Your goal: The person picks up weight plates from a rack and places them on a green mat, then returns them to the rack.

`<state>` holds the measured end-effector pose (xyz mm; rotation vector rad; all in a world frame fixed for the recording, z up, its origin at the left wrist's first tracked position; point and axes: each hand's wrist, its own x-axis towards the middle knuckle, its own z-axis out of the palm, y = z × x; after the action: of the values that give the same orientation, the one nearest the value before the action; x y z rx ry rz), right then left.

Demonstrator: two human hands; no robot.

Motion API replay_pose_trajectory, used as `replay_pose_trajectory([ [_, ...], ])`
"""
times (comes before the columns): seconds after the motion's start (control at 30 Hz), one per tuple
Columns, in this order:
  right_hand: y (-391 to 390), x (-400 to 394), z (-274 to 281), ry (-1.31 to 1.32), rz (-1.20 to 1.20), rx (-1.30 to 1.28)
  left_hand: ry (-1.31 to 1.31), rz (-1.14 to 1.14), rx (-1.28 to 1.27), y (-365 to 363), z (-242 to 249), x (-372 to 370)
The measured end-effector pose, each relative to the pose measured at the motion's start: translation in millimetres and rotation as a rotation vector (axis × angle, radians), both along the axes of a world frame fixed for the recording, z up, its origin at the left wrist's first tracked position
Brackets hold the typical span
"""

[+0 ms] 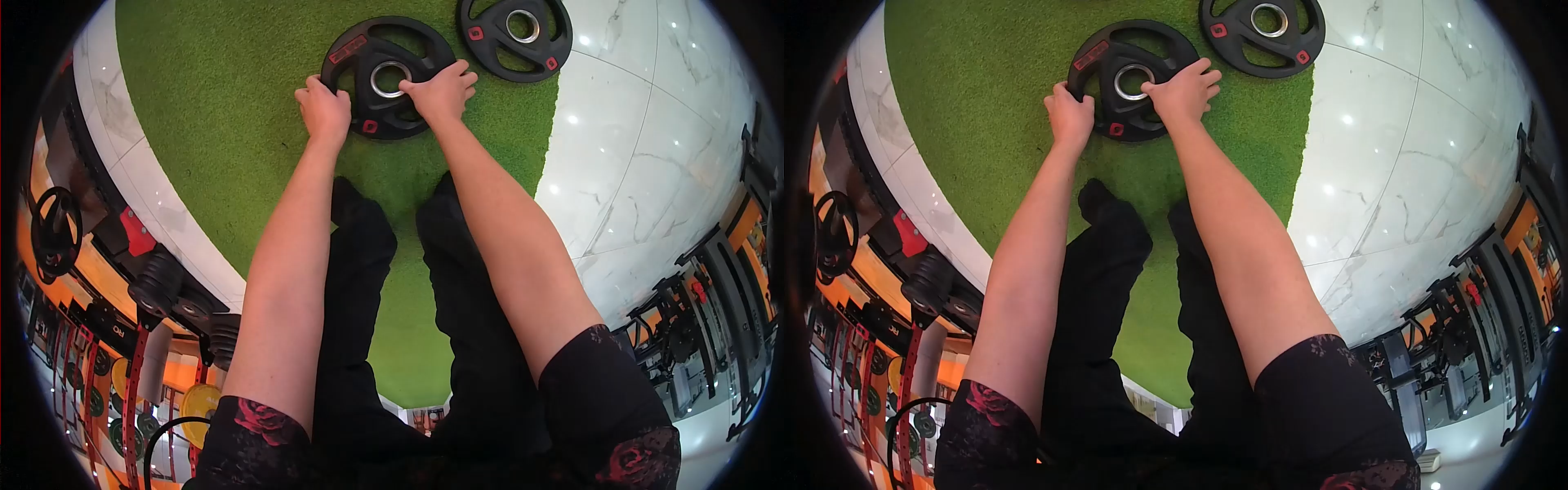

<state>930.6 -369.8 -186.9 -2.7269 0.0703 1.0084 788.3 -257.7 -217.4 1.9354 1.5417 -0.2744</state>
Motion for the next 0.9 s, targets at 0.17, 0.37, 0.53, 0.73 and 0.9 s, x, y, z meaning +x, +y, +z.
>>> replay_pose_trajectory([
  [0.17, -15.7, 1.1, 28.5, 0.053, 0.03, 0.03, -0.041, 0.045, -0.026, -13.8, 43.7, -12.7],
  [0.37, -44.6, -3.4, 128.5, -0.05, 0.147, 0.322, -0.221, 0.126, -0.108, -27.7, 132.4, -42.7],
  [0.53, -69.6, -7.2, 222.7, 0.082, 0.275, 0.441, -0.217, 0.181, -0.094, -42.2, 251.6, -68.6],
  [0.73, -76.1, -24.6, 340.9, 0.162, 0.374, 0.455, -0.259, 0.339, -0.113, -71.0, 350.2, -117.9],
  [0.9, -75.8, -58.5, 390.0, 0.248, 0.486, 0.476, -0.292, 0.46, -0.078, -99.2, 397.1, -172.3],
])
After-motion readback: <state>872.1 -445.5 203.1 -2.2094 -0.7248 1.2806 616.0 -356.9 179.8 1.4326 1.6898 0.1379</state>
